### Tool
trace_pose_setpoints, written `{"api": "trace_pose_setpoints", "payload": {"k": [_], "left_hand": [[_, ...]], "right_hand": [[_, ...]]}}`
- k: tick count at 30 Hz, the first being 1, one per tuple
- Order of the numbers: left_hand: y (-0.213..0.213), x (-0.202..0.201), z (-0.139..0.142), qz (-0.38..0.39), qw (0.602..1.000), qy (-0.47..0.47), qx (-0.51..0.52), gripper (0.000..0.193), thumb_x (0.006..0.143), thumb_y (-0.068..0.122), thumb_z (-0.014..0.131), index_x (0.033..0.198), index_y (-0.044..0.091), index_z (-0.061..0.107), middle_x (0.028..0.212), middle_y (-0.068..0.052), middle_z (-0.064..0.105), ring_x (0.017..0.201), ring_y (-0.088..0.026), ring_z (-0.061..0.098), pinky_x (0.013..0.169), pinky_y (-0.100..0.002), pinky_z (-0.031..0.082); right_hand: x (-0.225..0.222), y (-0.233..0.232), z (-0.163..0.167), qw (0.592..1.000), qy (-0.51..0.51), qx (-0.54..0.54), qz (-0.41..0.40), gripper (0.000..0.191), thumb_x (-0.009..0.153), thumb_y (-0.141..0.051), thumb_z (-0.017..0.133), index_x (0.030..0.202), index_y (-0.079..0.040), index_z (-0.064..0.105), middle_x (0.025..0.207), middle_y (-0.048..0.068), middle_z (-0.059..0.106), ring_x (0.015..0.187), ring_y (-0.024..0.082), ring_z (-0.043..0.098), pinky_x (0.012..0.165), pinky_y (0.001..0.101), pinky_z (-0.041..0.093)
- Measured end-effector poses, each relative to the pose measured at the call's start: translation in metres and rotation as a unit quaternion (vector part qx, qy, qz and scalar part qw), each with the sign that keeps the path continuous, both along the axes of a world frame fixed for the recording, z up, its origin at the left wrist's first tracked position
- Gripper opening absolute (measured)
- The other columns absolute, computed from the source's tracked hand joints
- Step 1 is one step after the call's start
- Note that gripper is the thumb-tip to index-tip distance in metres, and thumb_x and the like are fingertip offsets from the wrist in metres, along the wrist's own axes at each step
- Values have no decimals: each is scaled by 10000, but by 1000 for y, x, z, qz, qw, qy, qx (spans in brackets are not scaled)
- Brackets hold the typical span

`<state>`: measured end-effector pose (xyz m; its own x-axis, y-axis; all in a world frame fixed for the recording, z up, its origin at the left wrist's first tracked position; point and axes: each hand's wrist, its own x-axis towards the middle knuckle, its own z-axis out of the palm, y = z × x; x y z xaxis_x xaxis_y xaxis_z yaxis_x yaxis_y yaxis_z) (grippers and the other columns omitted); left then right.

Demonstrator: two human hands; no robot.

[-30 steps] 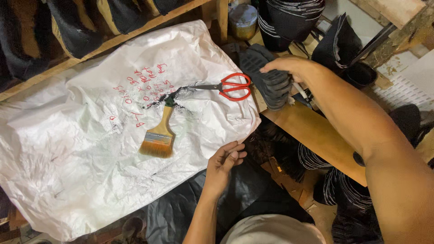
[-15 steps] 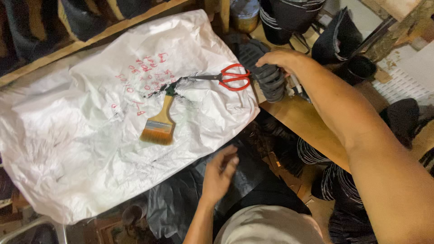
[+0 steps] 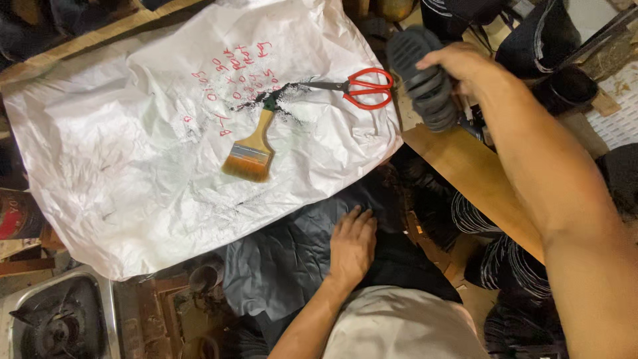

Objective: The person brushes black powder onto the tread side of rubber shoe soles using a wide bristle brush, holding each sole steady with the other hand. Treated soles are stacked on a white sack beside the work area, and the person continues with the next sole.

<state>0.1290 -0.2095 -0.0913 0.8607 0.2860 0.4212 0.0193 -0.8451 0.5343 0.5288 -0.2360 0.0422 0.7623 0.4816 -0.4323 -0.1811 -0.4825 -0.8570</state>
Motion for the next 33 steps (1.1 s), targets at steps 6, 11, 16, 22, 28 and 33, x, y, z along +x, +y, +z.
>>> {"api": "trace_pose_setpoints", "payload": {"k": [6, 11, 16, 22, 28, 33], "left_hand": [[-18, -11, 15, -84, 993, -65, 55, 299, 906, 126, 693, 1198, 61, 694, 1383, -139, 678, 1379, -333, 552, 1150, -554, 416], [-19, -23, 35, -120, 969, 100, -192, 551, 913, 361, 754, 1339, 35, 629, 1430, -177, 615, 1390, -363, 533, 1165, -500, 414], [13, -11, 79, -52, 839, -41, -540, 1032, 856, 484, 789, 1586, -23, 265, 1629, -244, 377, 1528, -371, 367, 1235, -417, 291], [59, -9, 124, -3, 954, 147, -260, 1174, 655, 453, 883, 1524, -79, 299, 1411, -279, 541, 1363, -410, 503, 1163, -486, 330], [42, -20, 98, 44, 975, 167, -144, 898, 764, 272, 791, 1477, -108, 396, 1246, -266, 616, 1176, -438, 581, 1072, -527, 420], [26, -24, 81, 29, 977, 212, 10, 926, 640, 233, 823, 1448, -36, 459, 1116, -170, 632, 1087, -361, 582, 1068, -565, 372]], "right_hand": [[-41, -60, 39, 988, -103, 112, -15, 537, 838, -246, 742, 1325, -63, 609, 1205, 69, 736, 1101, 217, 731, 940, 400, 590], [-59, -101, 19, 978, -95, 186, -13, 610, 864, -238, 748, 1418, -47, 577, 1235, 114, 703, 1085, 218, 710, 957, 399, 559], [-163, -103, -36, 942, 43, 331, -21, 569, 860, -208, 713, 1382, -29, 575, 1193, 75, 694, 1031, 180, 680, 956, 370, 544], [-274, -73, -110, 910, 183, 373, -10, 673, 840, -155, 696, 1471, -57, 484, 1358, 86, 611, 1231, 226, 597, 1077, 375, 465], [-298, -83, -157, 907, 189, 374, 46, 808, 856, 30, 746, 1568, -47, 372, 1448, 95, 509, 1357, 224, 490, 1177, 383, 387], [-252, -123, -134, 898, 108, 425, 44, 1097, 736, -64, 814, 1627, -186, 185, 1563, 93, 367, 1433, 291, 388, 1126, 462, 386]]}}
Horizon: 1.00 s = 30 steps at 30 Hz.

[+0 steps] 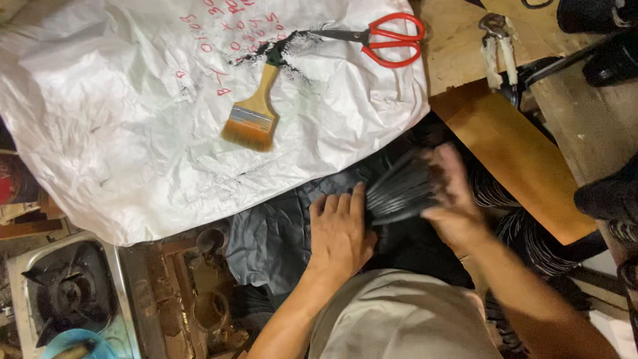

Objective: The person brushes black powder onto the tread side of rubber shoe soles using a wide bristle brush, holding each sole steady with the other hand. Treated soles are stacked on a white sack beside the work area, and the person continues with the next sole.

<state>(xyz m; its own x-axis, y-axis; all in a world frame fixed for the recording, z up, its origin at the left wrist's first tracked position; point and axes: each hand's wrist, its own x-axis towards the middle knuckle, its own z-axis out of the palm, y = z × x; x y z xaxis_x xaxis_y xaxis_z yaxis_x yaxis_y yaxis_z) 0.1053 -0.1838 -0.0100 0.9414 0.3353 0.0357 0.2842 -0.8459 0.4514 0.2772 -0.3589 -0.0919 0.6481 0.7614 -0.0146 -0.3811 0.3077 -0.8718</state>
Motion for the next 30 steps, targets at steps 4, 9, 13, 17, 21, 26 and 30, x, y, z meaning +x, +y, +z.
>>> {"api": "trace_pose_setpoints", "payload": {"k": [4, 9, 13, 17, 21, 26, 30], "left_hand": [[-9, 19, -14, 3, 999, -33, 25, 952, 603, 294, 870, 1406, -30, 475, 1153, -166, 606, 1085, -356, 564, 1080, -652, 306], [-11, 19, -33, 29, 999, -21, -1, 911, 591, 281, 874, 1384, 5, 520, 1130, -145, 619, 1054, -338, 576, 1120, -662, 280], [6, 13, -34, -11, 997, -67, -44, 649, 737, 236, 822, 1306, 32, 588, 1162, -144, 645, 1147, -356, 594, 1136, -580, 340], [15, -10, -18, -32, 965, -175, -194, 605, 777, 250, 790, 1299, 34, 574, 1181, -149, 657, 1194, -336, 613, 1252, -611, 258], [8, -7, -18, -45, 903, -299, -305, 460, 969, 253, 709, 1349, 80, 515, 1378, -144, 649, 1385, -314, 603, 1372, -625, 137], [1, -3, -51, -55, 861, -328, -385, 605, 927, 329, 752, 1362, 58, 429, 1338, -143, 585, 1335, -312, 561, 1316, -606, 99], [7, -39, -68, 46, 880, -217, -420, 530, 903, 281, 747, 1332, 28, 567, 1337, -119, 643, 1297, -281, 604, 1187, -487, 326]], "right_hand": [[17, -9, 32, 915, -390, -103, 11, 1019, 815, -275, 845, 1599, -74, 227, 1692, 192, 177, 1582, 354, 194, 1252, 470, 282], [14, 15, 49, 734, -612, -278, 91, 923, 660, -406, 898, 1424, -66, 509, 1551, 189, 412, 1485, 377, 327, 1186, 512, 306], [24, 4, 81, 822, -484, -265, 141, 970, 656, -450, 875, 1464, -68, 500, 1562, 170, 470, 1472, 342, 414, 1175, 501, 362], [16, -12, 120, 940, -338, -7, 48, 1074, 756, -530, 851, 1631, -118, 382, 1647, 208, 383, 1572, 370, 347, 1292, 552, 293], [-12, 17, 116, 896, -432, 105, -8, 1171, 733, -666, 747, 1662, -224, 189, 1665, 187, 299, 1549, 336, 369, 1307, 557, 327], [-46, 43, 81, 883, -466, -31, 47, 1225, 774, -650, 813, 1645, -74, 172, 1690, 244, 292, 1551, 337, 365, 1291, 501, 340], [-48, 35, 77, 843, -529, -84, 38, 1303, 737, -658, 807, 1603, 77, 169, 1677, 267, 243, 1586, 404, 247, 1309, 536, 216]]}}
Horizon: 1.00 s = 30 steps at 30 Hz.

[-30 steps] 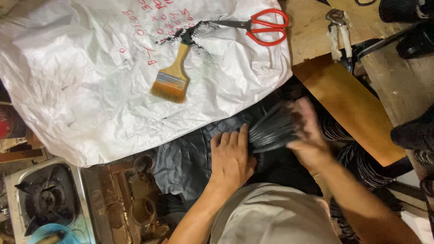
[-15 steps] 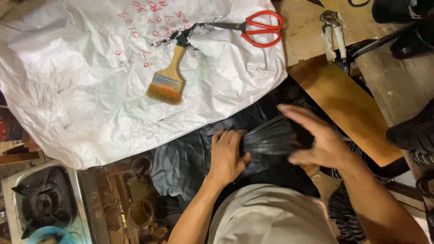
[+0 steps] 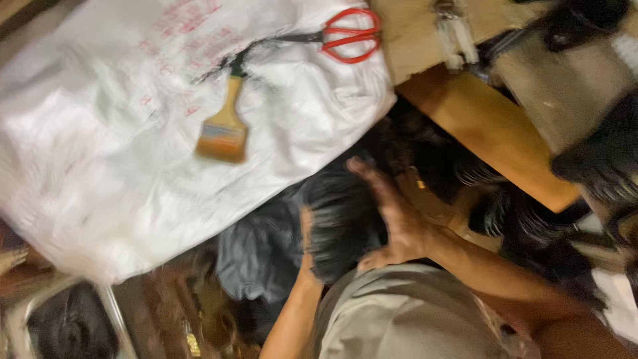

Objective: The person brushes black powder onto the tread side of rubber shoe soles using a wide bristle brush, holding each sole steady with the other hand. Treated soles are stacked on a white sack beside the work area, and the person continues with the next sole.

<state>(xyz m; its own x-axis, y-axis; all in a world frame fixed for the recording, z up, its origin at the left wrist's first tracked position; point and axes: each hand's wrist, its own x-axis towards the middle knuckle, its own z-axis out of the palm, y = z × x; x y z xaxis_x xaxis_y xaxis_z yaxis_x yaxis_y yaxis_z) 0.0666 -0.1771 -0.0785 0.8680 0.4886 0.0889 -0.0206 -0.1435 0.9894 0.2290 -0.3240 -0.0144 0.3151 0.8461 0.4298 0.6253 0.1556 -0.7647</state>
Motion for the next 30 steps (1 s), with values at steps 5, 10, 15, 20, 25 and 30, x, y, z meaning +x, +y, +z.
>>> {"api": "trace_pose_setpoints", "payload": {"k": [5, 10, 15, 20, 25, 30], "left_hand": [[-9, 7, 26, 24, 916, -92, -391, 538, 917, 227, 781, 1334, -36, 565, 1236, -134, 648, 1137, -286, 623, 980, -427, 548], [-32, 47, 60, -32, 883, 0, -468, 577, 942, 269, 758, 1379, -22, 522, 1298, -149, 620, 1175, -284, 620, 1029, -442, 535], [-74, 92, 59, -72, 882, 124, -448, 534, 916, 271, 717, 1353, 28, 530, 1269, -100, 636, 1134, -242, 643, 982, -429, 556], [-128, 121, 39, -194, 849, 147, -470, 515, 962, 284, 727, 1367, 17, 554, 1257, -88, 638, 1121, -222, 640, 985, -404, 549], [-162, 118, -3, -276, 821, 265, -424, 523, 959, 278, 720, 1382, 24, 546, 1275, -81, 632, 1120, -210, 609, 956, -377, 512], [-148, 112, -16, -359, 841, 328, -239, 680, 972, 257, 699, 1524, 80, 343, 1522, -94, 497, 1430, -215, 474, 1152, -333, 388]], "right_hand": [[-18, -26, 10, 990, 56, -128, 4, 1252, 705, -563, 869, 1626, 12, 246, 1690, 293, 212, 1589, 443, 201, 1274, 532, 206], [-37, -79, 19, 959, 145, -228, -91, 1293, 669, -538, 884, 1627, -23, 184, 1664, 299, 154, 1552, 437, 162, 1234, 524, 212], [-34, -125, 32, 882, 441, -108, -130, 1327, 744, -518, 838, 1664, -20, 22, 1731, 262, 70, 1606, 366, 123, 1275, 459, 197], [-37, -169, 27, 852, 425, -159, -260, 1215, 699, -433, 834, 1637, -28, 176, 1656, 224, 296, 1557, 326, 257, 1236, 423, 238], [-51, -214, -23, 708, 631, -89, -305, 1037, 740, -338, 787, 1595, -73, 264, 1533, 151, 478, 1453, 289, 424, 1183, 403, 310], [-98, -262, -100, 565, 757, 22, -327, 811, 766, -242, 749, 1507, -38, 490, 1311, 128, 645, 1169, 270, 596, 1028, 430, 456]]}}
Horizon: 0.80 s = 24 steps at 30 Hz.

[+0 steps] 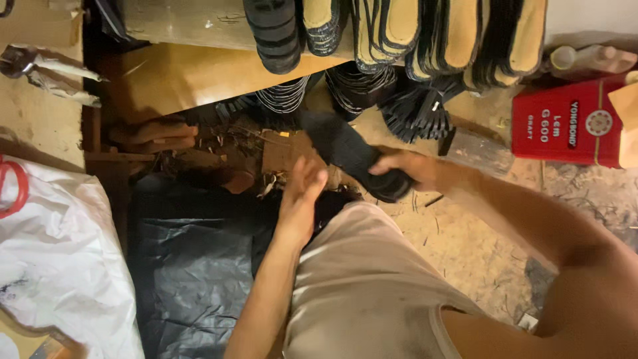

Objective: The person brushes black powder onto the tread side of rubber shoe soles using a wide bristle brush, holding each sole steady with the other hand. Treated soles are stacked on a white sack beside the work area, and the person continues with the next sole.

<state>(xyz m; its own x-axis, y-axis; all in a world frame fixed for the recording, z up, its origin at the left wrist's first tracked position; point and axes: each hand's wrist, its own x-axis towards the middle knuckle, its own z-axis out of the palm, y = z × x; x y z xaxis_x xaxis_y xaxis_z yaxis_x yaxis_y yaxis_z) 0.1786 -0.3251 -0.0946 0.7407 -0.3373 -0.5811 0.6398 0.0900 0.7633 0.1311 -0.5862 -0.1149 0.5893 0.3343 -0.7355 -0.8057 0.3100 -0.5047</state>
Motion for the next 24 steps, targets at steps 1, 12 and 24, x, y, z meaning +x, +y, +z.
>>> {"api": "trace_pose_setpoints", "payload": {"k": [1, 12, 24], "left_hand": [[10, -4, 6, 7, 999, -32, 3, 693, 958, 247, 701, 1530, 65, 355, 1540, -114, 486, 1441, -235, 467, 1157, -355, 394], [128, -15, 92, 172, 961, -170, 133, 430, 1002, 144, 635, 1391, -22, 558, 1444, -222, 590, 1340, -358, 593, 1121, -496, 497], [144, -22, 92, 182, 961, -168, 122, 406, 1022, 148, 642, 1381, -33, 592, 1413, -245, 616, 1334, -371, 603, 1114, -492, 502]], "right_hand": [[-10, -8, -17, 995, 89, -41, -31, 726, 769, -230, 750, 1432, -15, 546, 1259, 131, 683, 1121, 261, 645, 1014, 397, 495], [-61, -23, -149, 950, 198, -30, -239, 329, 841, -278, 667, 1087, -74, 587, 906, 105, 667, 747, 268, 683, 663, 436, 593], [-35, 6, -201, 930, 181, -86, -309, 311, 823, -261, 647, 1068, -77, 697, 847, 82, 694, 672, 243, 634, 636, 431, 531]]}}
